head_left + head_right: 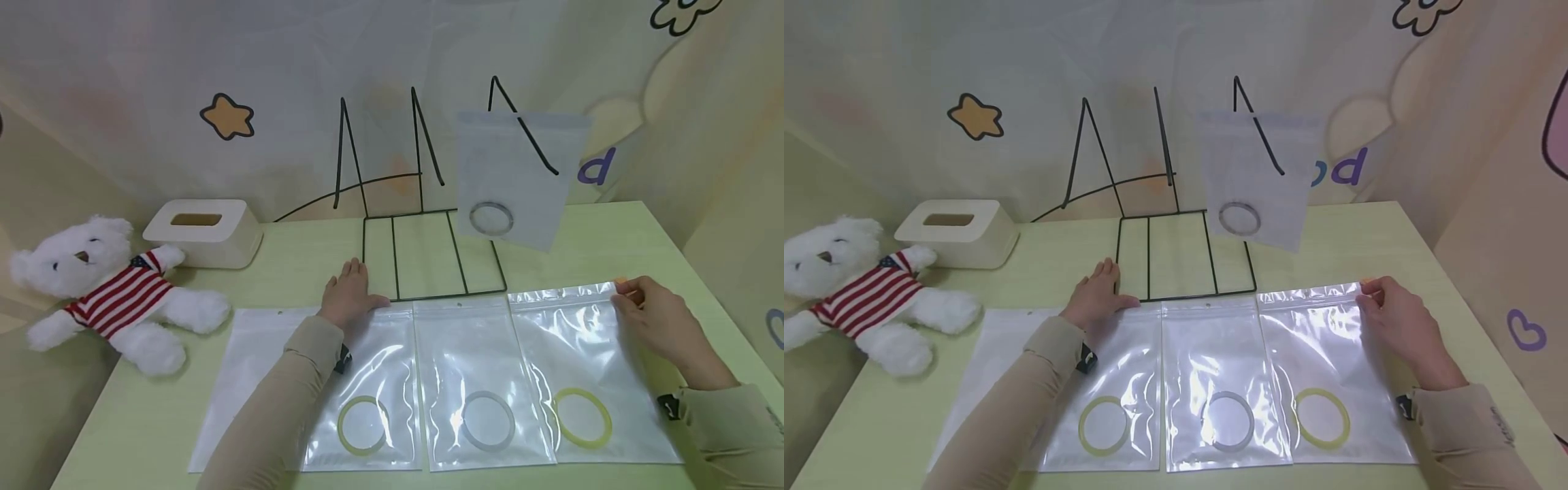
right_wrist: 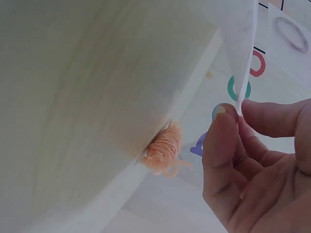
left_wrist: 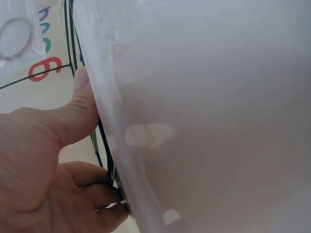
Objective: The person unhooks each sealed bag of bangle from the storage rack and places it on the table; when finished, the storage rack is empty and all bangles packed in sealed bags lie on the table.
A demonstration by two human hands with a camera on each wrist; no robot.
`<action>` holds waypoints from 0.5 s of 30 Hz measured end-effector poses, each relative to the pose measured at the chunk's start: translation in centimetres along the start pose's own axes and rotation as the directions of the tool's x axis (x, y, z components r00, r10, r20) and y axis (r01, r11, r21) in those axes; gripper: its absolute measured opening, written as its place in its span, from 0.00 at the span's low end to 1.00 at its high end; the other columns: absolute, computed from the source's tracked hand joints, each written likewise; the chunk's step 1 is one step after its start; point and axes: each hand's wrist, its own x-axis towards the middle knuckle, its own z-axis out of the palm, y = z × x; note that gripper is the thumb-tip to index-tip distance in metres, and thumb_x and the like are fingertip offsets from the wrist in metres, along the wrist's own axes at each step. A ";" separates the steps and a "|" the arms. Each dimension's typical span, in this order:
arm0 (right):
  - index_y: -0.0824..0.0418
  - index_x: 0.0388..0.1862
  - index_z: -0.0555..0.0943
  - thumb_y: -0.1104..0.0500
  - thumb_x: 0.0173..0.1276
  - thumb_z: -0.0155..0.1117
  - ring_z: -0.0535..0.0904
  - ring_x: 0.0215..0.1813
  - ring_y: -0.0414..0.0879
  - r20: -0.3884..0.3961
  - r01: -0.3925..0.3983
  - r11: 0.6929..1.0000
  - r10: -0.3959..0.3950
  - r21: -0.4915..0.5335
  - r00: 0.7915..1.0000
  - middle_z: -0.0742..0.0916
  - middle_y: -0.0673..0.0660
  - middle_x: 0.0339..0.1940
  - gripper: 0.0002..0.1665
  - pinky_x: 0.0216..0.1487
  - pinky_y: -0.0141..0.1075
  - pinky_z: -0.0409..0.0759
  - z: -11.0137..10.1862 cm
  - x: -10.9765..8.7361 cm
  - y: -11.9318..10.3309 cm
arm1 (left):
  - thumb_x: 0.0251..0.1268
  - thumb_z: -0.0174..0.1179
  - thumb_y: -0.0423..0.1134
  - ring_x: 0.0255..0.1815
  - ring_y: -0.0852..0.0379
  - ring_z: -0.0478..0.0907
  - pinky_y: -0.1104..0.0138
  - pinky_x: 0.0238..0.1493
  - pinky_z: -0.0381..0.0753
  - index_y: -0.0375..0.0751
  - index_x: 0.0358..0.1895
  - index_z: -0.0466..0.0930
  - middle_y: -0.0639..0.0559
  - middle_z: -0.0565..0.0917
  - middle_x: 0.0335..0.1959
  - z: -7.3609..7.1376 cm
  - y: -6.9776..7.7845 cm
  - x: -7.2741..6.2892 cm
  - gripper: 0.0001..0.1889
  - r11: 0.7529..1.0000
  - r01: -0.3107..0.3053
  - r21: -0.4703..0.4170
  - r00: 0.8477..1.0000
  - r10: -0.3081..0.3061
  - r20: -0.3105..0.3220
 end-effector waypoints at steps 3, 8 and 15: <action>0.72 0.49 0.74 0.57 0.75 0.54 0.79 0.39 0.62 0.013 -0.007 1.000 0.007 -0.011 1.000 0.83 0.69 0.39 0.17 0.29 0.38 0.73 0.0 0.0 0.0 | 0.61 0.61 0.62 0.78 0.45 0.36 0.46 0.74 0.42 0.31 0.76 0.44 0.39 0.41 0.78 0.0 0.0 0.0 0.53 1.000 0.004 -0.003 1.000 -0.004 0.008; 0.72 0.50 0.74 0.56 0.76 0.53 0.80 0.37 0.59 0.014 -0.022 0.999 0.023 -0.042 1.000 0.83 0.70 0.40 0.18 0.26 0.38 0.71 -0.2 0.1 -0.2 | 0.62 0.60 0.61 0.78 0.45 0.36 0.47 0.74 0.42 0.31 0.76 0.44 0.39 0.41 0.78 0.0 0.0 0.0 0.53 1.000 0.007 -0.004 1.000 -0.007 0.009; 0.71 0.54 0.73 0.53 0.77 0.48 0.77 0.28 0.50 -0.018 -0.056 0.998 0.056 -0.027 0.998 0.81 0.70 0.41 0.22 0.22 0.38 0.70 -1.9 -0.1 -0.7 | 0.62 0.61 0.61 0.78 0.45 0.36 0.47 0.74 0.42 0.31 0.76 0.44 0.39 0.41 0.78 0.1 0.0 0.0 0.52 1.000 0.007 -0.007 1.000 -0.007 0.001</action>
